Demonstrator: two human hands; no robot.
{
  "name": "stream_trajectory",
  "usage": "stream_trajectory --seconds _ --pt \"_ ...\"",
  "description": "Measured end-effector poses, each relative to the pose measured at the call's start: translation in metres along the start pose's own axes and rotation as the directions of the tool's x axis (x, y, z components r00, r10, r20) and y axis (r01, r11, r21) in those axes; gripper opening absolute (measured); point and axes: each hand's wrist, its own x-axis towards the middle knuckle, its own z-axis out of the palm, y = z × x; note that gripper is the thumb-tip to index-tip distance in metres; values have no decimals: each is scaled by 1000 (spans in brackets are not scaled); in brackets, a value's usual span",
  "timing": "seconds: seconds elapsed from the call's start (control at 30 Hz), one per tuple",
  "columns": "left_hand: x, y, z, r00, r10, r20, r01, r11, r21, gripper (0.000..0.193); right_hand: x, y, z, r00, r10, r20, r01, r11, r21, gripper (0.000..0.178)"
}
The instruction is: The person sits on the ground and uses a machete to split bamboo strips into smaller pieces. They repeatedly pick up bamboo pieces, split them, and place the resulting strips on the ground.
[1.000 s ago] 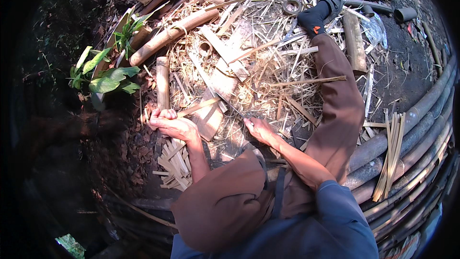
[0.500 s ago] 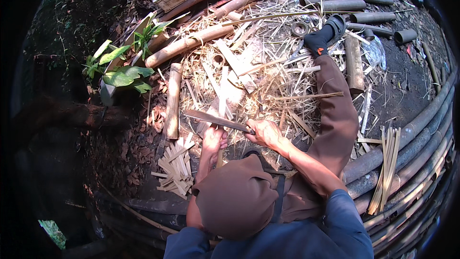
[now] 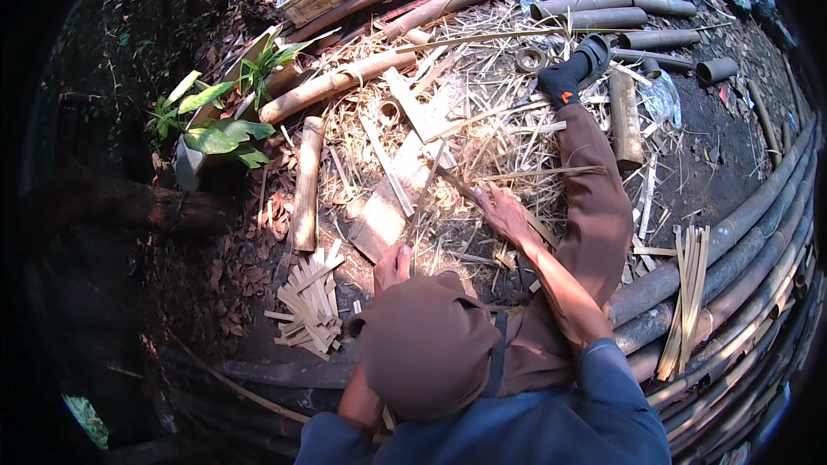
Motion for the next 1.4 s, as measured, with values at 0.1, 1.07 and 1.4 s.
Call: stream_trajectory --seconds 0.1,1.07,1.4 --pt "9 9 9 988 151 37 -154 984 95 30 -1 -65 -1 992 80 97 -126 590 797 93" --pt "16 -23 56 789 -47 613 233 946 -227 44 -46 -133 12 574 -767 -287 817 561 134 23" --pt "28 9 48 877 54 477 198 865 -462 47 -5 -90 -62 959 78 -273 180 575 798 65"
